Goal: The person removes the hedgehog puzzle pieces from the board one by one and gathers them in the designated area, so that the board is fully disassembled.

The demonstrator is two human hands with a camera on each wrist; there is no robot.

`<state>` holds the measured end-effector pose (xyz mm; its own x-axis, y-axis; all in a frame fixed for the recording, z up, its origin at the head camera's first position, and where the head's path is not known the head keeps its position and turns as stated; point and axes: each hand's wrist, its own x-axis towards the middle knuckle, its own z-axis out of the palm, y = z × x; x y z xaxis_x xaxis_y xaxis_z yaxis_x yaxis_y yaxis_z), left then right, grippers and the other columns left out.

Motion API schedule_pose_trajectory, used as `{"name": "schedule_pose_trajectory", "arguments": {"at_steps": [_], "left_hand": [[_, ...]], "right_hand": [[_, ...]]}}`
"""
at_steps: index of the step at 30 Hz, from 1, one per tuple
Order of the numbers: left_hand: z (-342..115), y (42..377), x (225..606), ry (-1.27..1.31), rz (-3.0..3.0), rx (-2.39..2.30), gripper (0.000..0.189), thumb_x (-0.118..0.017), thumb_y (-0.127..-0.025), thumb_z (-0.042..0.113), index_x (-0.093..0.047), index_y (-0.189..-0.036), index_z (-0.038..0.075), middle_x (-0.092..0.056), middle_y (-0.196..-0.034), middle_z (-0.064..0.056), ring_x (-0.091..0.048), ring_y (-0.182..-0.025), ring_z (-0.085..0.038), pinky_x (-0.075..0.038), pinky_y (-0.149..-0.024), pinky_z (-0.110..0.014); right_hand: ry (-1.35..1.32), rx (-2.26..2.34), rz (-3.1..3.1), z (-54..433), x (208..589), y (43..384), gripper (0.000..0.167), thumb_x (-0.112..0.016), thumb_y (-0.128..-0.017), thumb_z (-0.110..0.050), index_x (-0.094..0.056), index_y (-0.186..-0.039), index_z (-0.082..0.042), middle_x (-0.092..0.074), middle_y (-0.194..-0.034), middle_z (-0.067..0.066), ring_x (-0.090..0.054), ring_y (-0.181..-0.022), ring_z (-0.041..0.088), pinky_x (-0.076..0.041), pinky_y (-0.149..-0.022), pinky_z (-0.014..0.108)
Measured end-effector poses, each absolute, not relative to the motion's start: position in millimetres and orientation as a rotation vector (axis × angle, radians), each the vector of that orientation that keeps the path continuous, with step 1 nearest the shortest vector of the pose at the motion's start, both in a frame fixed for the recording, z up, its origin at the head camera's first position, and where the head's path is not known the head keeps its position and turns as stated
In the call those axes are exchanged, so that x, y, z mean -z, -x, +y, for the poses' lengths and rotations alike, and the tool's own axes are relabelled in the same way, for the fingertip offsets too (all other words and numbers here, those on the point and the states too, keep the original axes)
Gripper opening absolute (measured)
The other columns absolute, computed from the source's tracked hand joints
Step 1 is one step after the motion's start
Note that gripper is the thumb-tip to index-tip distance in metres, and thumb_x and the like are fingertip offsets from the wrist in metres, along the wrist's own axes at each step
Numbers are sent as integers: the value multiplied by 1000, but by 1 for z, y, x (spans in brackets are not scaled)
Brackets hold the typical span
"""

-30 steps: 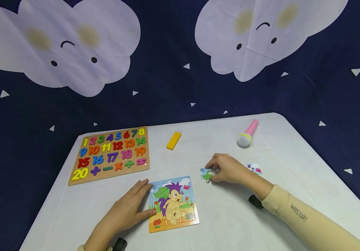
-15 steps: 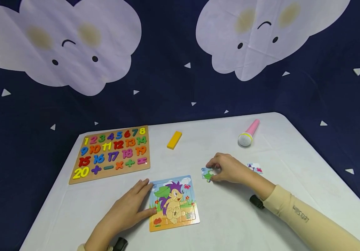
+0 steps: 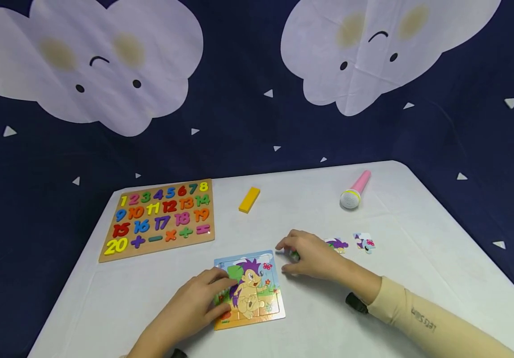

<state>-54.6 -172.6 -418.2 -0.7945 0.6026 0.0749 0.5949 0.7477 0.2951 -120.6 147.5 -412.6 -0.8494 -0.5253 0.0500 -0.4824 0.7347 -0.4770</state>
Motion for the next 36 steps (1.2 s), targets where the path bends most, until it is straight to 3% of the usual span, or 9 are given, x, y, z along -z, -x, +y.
{"name": "schedule_pose_trajectory", "arguments": {"at_steps": [6,12,18,27,36], "left_hand": [[-169,47,418,-1128,2817,-486,41,-82,-97,33,-75,-136,26,-66,-146,-2,-66,-132,-22,-59,-107,-48],[-169,42,415,-1073,2705,-482,44,-76,-102,38,-69,-144,34,-60,-157,3,-60,-141,-23,-55,-113,-54],[-169,40,418,-1108,2693,-449,43,-74,-102,38,-68,-145,33,-58,-159,2,-57,-144,-25,-54,-113,-57],[-168,36,419,-1129,2723,-434,42,-75,-102,36,-69,-144,32,-59,-159,1,-56,-145,-28,-53,-113,-58],[-167,35,419,-1129,2740,-416,42,-75,-101,35,-69,-143,31,-60,-157,0,-57,-144,-28,-54,-113,-57]], "right_hand": [[931,709,2794,130,412,108,49,-93,-80,-26,-79,-124,-11,-70,-104,-2,-57,-86,8,-51,-76,24],[993,654,2763,117,415,100,49,-93,-81,-29,-80,-125,-14,-72,-112,-2,-55,-88,6,-50,-77,25],[1048,592,2763,109,415,96,51,-93,-81,-31,-80,-126,-13,-74,-118,0,-65,-102,13,-57,-91,34],[1068,597,2737,103,412,96,48,-93,-80,-28,-81,-123,-12,-74,-113,1,-60,-94,10,-51,-82,25],[1017,601,2729,100,412,95,46,-94,-81,-29,-82,-121,-12,-73,-112,0,-59,-94,10,-48,-81,25]]}}
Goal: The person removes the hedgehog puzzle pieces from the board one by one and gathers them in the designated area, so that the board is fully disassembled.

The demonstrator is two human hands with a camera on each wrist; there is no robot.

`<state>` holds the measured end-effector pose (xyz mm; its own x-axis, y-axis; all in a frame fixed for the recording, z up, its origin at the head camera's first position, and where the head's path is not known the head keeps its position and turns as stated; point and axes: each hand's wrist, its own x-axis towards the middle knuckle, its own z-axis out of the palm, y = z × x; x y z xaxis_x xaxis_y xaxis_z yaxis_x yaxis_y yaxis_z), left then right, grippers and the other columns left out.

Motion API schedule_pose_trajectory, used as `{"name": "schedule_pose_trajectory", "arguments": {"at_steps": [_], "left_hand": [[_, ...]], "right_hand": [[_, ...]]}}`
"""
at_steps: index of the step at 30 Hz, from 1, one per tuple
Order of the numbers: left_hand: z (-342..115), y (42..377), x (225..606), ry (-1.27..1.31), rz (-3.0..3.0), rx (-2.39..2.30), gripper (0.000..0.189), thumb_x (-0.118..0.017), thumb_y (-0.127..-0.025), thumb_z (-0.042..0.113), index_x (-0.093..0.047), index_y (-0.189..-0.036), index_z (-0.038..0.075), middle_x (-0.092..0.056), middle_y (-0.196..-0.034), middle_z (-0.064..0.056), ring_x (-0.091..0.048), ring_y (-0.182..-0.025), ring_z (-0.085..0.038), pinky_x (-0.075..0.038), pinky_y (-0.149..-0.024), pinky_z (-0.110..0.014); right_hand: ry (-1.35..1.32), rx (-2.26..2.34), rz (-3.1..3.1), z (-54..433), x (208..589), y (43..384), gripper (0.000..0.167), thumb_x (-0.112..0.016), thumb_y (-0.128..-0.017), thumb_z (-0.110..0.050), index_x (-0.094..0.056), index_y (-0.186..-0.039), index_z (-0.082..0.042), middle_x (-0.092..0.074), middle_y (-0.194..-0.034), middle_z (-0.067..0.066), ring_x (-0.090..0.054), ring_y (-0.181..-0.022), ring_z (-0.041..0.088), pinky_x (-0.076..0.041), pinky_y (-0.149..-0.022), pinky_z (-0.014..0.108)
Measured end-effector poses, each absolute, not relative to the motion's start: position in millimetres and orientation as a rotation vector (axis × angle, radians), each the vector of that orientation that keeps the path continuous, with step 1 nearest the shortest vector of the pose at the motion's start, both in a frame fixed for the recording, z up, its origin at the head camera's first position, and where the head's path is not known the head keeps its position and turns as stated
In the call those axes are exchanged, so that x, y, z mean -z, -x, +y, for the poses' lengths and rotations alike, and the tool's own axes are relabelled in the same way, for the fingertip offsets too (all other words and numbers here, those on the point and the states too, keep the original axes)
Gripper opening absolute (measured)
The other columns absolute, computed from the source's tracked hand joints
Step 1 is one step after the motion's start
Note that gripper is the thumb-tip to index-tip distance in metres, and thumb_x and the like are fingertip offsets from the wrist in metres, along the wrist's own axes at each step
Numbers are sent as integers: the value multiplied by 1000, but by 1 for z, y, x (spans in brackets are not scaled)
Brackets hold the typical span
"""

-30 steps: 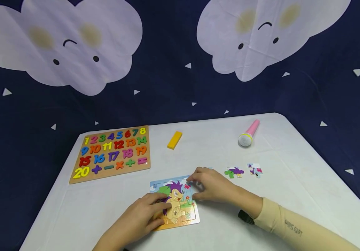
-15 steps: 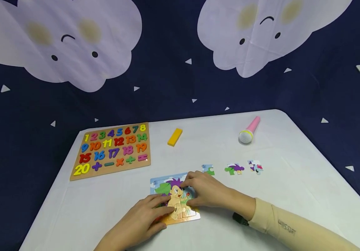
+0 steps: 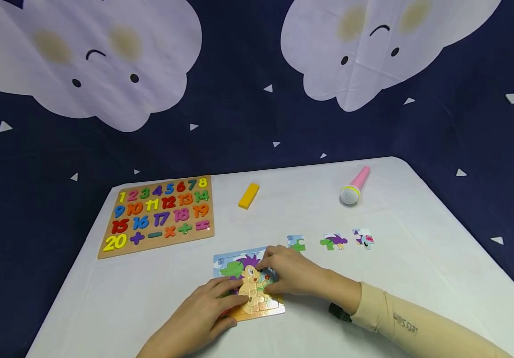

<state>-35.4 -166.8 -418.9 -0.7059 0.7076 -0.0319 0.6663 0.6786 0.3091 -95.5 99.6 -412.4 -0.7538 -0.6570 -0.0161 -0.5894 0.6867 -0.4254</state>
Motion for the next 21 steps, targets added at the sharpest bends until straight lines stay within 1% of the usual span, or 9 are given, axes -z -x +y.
{"name": "schedule_pose_trajectory", "arguments": {"at_steps": [2,9,15,21], "left_hand": [[-167,35,419,-1133,2744,-409,42,-75,-102,35,-69,-143,32,-60,-157,0,-57,-143,-28,-54,-113,-57],[-167,32,424,-1217,2785,-364,42,-71,-104,33,-65,-144,42,-60,-156,0,-59,-141,-29,-54,-111,-57],[-168,30,426,-1275,2814,-318,42,-71,-104,33,-65,-145,41,-59,-156,-2,-59,-141,-29,-55,-110,-55],[-167,31,425,-1236,2787,-325,43,-71,-105,33,-64,-146,42,-58,-157,-1,-58,-142,-30,-54,-112,-57]], "right_hand": [[1006,605,2727,99,412,95,45,-94,-81,-29,-82,-121,-11,-73,-112,0,-60,-95,11,-49,-82,25],[977,610,2735,100,411,95,44,-94,-81,-30,-82,-120,-14,-73,-113,1,-61,-99,14,-52,-85,29],[972,623,2727,102,411,95,45,-94,-81,-29,-82,-122,-15,-74,-112,3,-58,-95,13,-49,-82,27],[936,655,2683,102,412,96,44,-94,-82,-28,-81,-123,-15,-74,-112,2,-56,-96,11,-48,-81,24]]}}
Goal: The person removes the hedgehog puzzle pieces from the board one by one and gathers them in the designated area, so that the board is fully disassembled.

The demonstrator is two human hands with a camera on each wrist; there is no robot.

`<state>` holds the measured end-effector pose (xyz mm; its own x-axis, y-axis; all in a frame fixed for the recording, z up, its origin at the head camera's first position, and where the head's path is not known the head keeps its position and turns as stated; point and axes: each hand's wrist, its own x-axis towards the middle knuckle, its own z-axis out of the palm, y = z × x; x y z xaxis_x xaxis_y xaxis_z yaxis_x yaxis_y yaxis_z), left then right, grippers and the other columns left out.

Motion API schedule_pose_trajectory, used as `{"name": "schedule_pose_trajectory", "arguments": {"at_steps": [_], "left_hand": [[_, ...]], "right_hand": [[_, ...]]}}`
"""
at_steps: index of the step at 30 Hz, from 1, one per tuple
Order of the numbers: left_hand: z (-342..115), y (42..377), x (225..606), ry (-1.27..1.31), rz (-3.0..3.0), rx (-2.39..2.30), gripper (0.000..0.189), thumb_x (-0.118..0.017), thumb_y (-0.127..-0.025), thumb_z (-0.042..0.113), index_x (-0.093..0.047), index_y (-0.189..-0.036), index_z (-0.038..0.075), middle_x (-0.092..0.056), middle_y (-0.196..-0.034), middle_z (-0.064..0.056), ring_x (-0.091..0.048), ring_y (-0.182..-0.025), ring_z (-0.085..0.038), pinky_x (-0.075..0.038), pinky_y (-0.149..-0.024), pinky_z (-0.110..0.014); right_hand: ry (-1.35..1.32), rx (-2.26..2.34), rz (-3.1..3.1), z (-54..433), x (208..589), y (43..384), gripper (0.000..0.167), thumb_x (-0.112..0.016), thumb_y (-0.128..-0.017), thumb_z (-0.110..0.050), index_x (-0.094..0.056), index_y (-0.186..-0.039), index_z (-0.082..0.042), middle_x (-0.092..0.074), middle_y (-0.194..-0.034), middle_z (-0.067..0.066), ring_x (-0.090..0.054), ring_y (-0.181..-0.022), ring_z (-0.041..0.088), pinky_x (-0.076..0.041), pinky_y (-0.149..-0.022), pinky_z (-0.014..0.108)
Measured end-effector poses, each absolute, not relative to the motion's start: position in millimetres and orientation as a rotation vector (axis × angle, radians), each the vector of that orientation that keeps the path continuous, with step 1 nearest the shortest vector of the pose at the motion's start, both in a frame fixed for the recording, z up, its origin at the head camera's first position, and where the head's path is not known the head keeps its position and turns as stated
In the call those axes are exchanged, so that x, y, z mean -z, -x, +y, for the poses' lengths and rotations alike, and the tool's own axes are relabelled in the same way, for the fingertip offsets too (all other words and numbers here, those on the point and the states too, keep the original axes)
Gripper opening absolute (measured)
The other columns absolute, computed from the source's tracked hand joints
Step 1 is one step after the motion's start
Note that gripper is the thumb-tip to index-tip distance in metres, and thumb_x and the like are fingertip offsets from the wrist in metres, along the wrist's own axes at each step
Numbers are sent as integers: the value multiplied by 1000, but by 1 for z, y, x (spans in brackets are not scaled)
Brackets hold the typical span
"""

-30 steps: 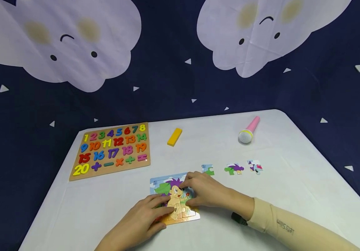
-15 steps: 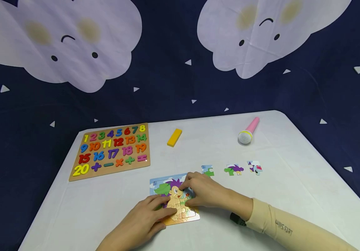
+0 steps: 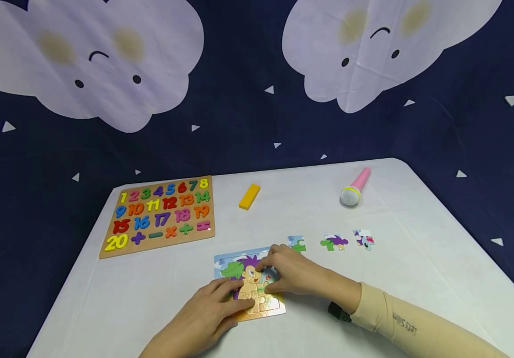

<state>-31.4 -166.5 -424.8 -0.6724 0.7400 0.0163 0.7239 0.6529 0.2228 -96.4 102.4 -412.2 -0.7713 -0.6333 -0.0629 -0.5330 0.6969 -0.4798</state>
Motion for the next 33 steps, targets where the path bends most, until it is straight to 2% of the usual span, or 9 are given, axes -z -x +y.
{"name": "schedule_pose_trajectory", "arguments": {"at_steps": [10,19,33], "left_hand": [[-165,33,423,-1175,2764,-363,42,-70,-105,32,-65,-145,44,-58,-157,0,-57,-142,-30,-54,-112,-59],[-165,32,423,-1146,2744,-373,44,-72,-104,31,-64,-145,45,-57,-158,-1,-56,-143,-31,-53,-112,-60],[-164,32,423,-1136,2744,-385,45,-73,-103,29,-64,-144,45,-57,-157,0,-56,-142,-31,-53,-112,-61]], "right_hand": [[929,680,2649,103,410,102,43,-95,-82,-23,-81,-123,-15,-74,-108,-1,-54,-96,9,-47,-81,23],[943,620,2612,104,407,104,45,-92,-84,-19,-80,-128,-16,-72,-113,1,-52,-91,7,-47,-77,22],[1037,657,2606,108,411,109,46,-89,-80,-18,-81,-126,-16,-71,-102,-3,-48,-80,4,-43,-67,19]]}}
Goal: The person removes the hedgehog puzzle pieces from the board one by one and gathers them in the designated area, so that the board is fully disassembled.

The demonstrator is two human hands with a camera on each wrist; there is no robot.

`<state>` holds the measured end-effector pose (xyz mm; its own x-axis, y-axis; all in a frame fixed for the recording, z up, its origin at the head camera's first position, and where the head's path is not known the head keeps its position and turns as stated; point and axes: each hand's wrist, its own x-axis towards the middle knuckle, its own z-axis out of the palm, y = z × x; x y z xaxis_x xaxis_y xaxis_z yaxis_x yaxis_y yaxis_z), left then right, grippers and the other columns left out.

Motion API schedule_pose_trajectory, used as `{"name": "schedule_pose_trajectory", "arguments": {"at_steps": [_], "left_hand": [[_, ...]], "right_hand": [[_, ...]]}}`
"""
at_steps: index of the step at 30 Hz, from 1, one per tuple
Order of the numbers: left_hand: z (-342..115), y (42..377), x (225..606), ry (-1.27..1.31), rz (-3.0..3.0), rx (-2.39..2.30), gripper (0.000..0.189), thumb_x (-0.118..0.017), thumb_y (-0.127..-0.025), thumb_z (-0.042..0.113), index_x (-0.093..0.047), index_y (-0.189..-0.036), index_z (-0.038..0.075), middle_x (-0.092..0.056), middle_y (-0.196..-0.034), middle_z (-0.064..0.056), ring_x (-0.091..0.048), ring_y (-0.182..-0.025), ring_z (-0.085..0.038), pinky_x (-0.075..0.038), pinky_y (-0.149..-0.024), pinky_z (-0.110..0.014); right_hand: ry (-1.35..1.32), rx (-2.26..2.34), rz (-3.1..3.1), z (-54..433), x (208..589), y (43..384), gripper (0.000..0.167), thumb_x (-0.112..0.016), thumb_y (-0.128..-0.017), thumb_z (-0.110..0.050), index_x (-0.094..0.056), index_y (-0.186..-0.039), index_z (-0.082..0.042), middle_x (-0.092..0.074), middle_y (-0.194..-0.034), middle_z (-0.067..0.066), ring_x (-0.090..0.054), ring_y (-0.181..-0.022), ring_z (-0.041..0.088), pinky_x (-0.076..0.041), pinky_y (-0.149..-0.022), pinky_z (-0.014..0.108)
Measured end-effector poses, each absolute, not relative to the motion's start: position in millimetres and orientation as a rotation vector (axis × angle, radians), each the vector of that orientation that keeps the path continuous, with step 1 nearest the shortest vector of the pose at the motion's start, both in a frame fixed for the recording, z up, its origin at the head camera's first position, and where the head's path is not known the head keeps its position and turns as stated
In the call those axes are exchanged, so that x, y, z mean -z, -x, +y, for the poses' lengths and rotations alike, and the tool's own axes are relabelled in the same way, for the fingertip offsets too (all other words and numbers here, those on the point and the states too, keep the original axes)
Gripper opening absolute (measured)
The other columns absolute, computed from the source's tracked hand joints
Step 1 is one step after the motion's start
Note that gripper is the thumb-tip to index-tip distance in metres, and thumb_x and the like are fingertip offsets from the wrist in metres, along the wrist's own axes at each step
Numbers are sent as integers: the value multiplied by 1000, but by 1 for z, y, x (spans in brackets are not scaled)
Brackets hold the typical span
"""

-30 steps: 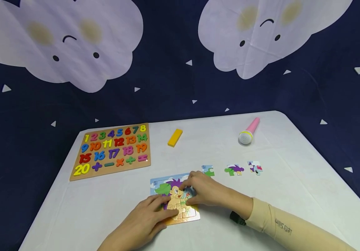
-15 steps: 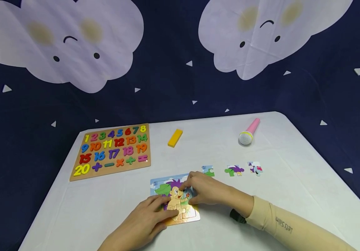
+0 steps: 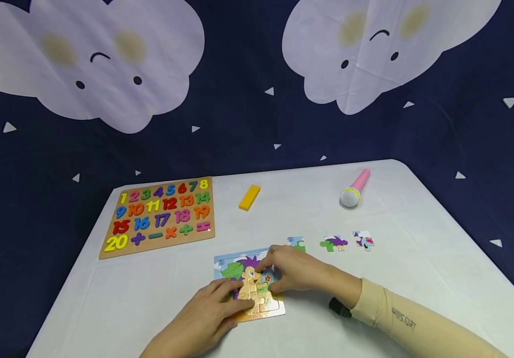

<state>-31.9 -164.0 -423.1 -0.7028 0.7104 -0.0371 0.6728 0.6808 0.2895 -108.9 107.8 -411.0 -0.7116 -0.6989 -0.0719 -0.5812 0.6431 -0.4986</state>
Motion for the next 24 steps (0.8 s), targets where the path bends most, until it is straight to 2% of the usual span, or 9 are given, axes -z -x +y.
{"name": "schedule_pose_trajectory", "arguments": {"at_steps": [8,24], "left_hand": [[-164,31,423,-1121,2744,-390,45,-73,-103,29,-64,-144,45,-56,-158,-1,-56,-142,-31,-53,-112,-61],[-164,33,423,-1076,2722,-399,43,-70,-105,31,-64,-145,46,-56,-158,0,-55,-144,-32,-51,-115,-61]], "right_hand": [[1099,718,2596,110,418,114,44,-89,-77,-19,-83,-120,-17,-68,-93,-7,-50,-76,2,-44,-65,17],[1097,739,2616,115,418,115,42,-88,-78,-21,-83,-119,-17,-69,-95,-7,-52,-76,1,-47,-66,17]]}}
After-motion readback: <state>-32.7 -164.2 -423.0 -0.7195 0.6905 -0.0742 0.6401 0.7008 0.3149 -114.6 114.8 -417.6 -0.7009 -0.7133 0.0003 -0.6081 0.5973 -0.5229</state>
